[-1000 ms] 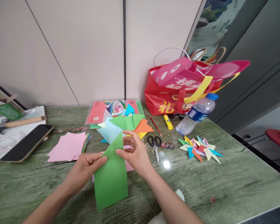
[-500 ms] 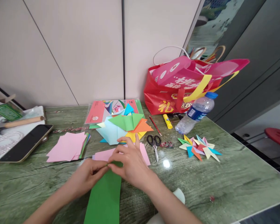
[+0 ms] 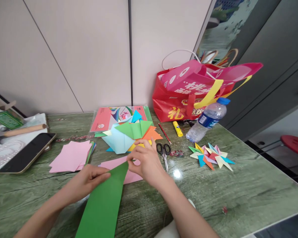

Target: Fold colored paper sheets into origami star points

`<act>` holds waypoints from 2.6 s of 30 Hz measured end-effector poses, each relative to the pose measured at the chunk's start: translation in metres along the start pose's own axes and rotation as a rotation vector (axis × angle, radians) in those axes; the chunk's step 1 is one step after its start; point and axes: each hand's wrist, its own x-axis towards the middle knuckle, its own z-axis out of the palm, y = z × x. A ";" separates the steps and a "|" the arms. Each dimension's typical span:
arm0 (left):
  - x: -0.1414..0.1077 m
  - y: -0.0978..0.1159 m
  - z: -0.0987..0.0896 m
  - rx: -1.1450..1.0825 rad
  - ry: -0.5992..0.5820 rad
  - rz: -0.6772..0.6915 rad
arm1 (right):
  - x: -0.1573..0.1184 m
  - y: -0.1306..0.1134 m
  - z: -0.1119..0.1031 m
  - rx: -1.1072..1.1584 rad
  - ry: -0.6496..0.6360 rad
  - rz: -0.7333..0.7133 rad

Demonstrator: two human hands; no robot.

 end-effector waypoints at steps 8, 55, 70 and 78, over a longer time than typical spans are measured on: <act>0.001 -0.005 -0.004 -0.149 0.021 -0.030 | 0.000 0.018 -0.001 0.009 0.095 0.057; 0.011 -0.014 -0.014 -1.071 0.912 -0.064 | -0.005 -0.012 0.020 0.939 -0.282 0.424; 0.010 0.003 0.004 -1.238 0.591 -0.039 | -0.002 -0.014 0.020 0.927 -0.212 0.420; 0.007 0.004 0.002 -1.216 0.429 0.089 | 0.001 -0.008 0.020 0.969 0.082 0.636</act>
